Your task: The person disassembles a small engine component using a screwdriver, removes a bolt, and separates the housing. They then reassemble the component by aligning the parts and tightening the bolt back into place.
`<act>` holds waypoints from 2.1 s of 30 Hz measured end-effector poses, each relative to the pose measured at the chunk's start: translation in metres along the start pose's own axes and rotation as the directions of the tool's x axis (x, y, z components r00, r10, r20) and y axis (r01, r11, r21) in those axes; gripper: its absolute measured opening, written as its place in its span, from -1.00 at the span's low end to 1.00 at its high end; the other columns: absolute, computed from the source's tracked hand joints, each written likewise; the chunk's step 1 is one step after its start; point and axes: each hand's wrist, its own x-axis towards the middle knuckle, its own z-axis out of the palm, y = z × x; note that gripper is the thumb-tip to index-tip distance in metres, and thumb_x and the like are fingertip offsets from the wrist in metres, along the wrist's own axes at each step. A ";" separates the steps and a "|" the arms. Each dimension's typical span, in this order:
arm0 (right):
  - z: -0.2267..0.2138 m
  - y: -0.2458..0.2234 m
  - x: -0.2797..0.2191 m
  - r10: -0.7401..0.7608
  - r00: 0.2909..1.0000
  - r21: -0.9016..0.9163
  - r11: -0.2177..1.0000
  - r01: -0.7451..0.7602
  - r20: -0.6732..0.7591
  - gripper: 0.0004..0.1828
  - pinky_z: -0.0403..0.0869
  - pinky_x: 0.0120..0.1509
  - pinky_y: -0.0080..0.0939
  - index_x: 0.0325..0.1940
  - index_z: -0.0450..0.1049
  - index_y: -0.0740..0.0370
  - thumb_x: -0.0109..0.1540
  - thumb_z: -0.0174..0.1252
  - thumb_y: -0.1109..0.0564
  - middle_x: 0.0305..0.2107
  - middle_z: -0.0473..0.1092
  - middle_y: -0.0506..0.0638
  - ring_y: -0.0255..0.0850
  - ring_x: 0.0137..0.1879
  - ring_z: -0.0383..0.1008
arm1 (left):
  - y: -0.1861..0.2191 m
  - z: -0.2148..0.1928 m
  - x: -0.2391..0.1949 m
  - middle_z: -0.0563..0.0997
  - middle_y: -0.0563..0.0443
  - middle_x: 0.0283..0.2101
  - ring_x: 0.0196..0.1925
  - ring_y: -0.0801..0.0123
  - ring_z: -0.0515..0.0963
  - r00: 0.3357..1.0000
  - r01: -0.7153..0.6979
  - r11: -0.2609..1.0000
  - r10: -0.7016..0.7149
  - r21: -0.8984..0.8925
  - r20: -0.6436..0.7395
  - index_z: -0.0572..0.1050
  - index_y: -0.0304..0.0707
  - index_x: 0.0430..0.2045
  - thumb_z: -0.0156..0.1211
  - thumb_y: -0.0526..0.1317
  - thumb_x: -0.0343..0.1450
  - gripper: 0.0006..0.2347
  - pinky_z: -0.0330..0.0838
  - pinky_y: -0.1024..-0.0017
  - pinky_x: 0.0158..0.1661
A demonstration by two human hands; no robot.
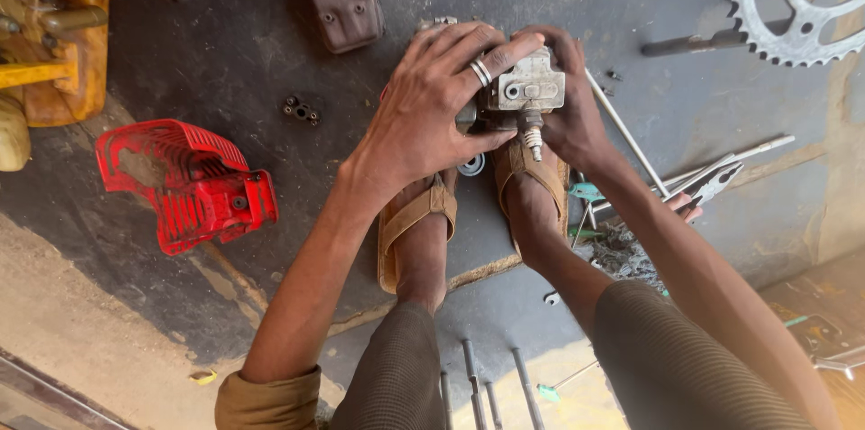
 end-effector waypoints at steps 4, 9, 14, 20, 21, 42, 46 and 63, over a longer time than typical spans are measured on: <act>-0.004 0.006 -0.003 -0.111 0.992 -0.072 0.991 0.115 0.065 -0.51 0.25 0.54 0.05 0.08 0.53 0.21 0.11 0.46 0.09 0.29 0.15 0.13 0.04 0.41 0.13 | 0.004 0.001 -0.002 0.47 0.09 0.26 0.33 0.14 0.44 0.999 0.030 0.999 -0.029 -0.036 0.021 0.24 0.31 0.37 0.63 -0.04 0.21 -0.19 0.16 -0.02 0.46; 0.009 0.011 -0.004 -0.066 0.997 0.064 0.996 0.069 -0.048 -0.60 0.32 0.54 -0.05 0.14 0.53 0.20 0.24 0.40 0.14 0.27 0.17 0.06 -0.04 0.44 0.24 | 0.002 -0.002 -0.005 0.47 0.09 0.26 0.32 0.14 0.45 1.000 0.014 1.000 -0.014 -0.025 0.001 0.25 0.27 0.39 0.63 -0.07 0.21 -0.19 0.22 0.01 0.46; 0.007 0.014 -0.009 -0.020 0.999 0.096 0.995 0.023 -0.033 -0.52 0.34 0.55 -0.03 0.21 0.46 0.24 0.24 0.40 0.11 0.31 0.14 0.06 -0.07 0.41 0.27 | 0.003 0.004 -0.006 0.47 0.07 0.19 0.30 0.15 0.43 0.999 0.020 0.998 -0.022 -0.065 -0.024 0.28 0.16 0.37 0.65 -0.06 0.18 -0.18 0.22 0.03 0.45; 0.008 0.015 -0.014 -0.025 1.000 0.087 0.996 0.026 -0.012 -0.57 0.42 0.39 -0.06 0.08 0.54 0.18 0.15 0.45 0.14 0.32 0.14 0.05 -0.08 0.31 0.32 | 0.002 0.010 -0.014 0.47 0.18 0.24 0.42 0.23 0.34 0.996 -0.035 0.993 0.025 -0.113 -0.088 0.32 0.17 0.35 0.68 -0.10 0.18 -0.20 0.12 0.08 0.53; 0.007 0.013 -0.014 -0.064 0.998 0.047 0.997 0.065 -0.011 -0.58 0.41 0.39 -0.06 0.06 0.55 0.17 0.15 0.47 0.15 0.33 0.14 0.06 -0.04 0.36 0.29 | 0.002 0.011 -0.015 0.47 0.16 0.24 0.42 0.22 0.34 0.996 -0.037 0.992 0.026 -0.119 -0.089 0.34 0.16 0.33 0.68 -0.09 0.16 -0.20 0.11 0.07 0.52; -0.018 -0.172 0.049 -0.288 0.958 -0.619 0.750 0.232 0.010 -0.44 -0.13 0.56 0.37 0.48 0.31 0.08 0.50 -0.05 -0.23 0.33 0.16 0.25 0.14 0.49 0.11 | -0.001 0.009 -0.017 0.50 0.16 0.22 0.43 0.22 0.31 0.992 -0.076 0.974 0.052 -0.214 -0.114 0.46 0.15 0.16 0.68 -0.09 0.13 -0.32 0.05 0.00 0.50; -0.012 -0.132 0.049 -0.223 0.971 -0.626 0.747 0.224 0.081 -0.41 -0.27 0.56 0.44 0.55 0.19 0.03 0.51 -0.06 -0.25 0.40 0.08 0.27 0.18 0.52 0.07 | -0.004 0.008 -0.019 0.47 0.10 0.26 0.47 0.22 0.27 0.990 -0.071 0.969 0.040 -0.236 -0.133 0.44 0.06 0.15 0.70 -0.06 0.17 -0.34 0.02 -0.03 0.51; 0.011 -0.102 0.055 -0.126 0.977 -0.594 0.778 0.206 0.174 -0.46 -0.23 0.54 0.49 0.45 0.28 0.03 0.46 -0.07 -0.23 0.37 0.11 0.23 0.15 0.53 0.03 | -0.008 0.017 -0.020 0.53 0.05 0.17 0.40 0.03 0.25 0.998 -0.028 0.987 0.019 -0.157 -0.060 0.54 -0.16 0.03 0.66 -0.04 0.16 -0.42 0.03 -0.05 0.42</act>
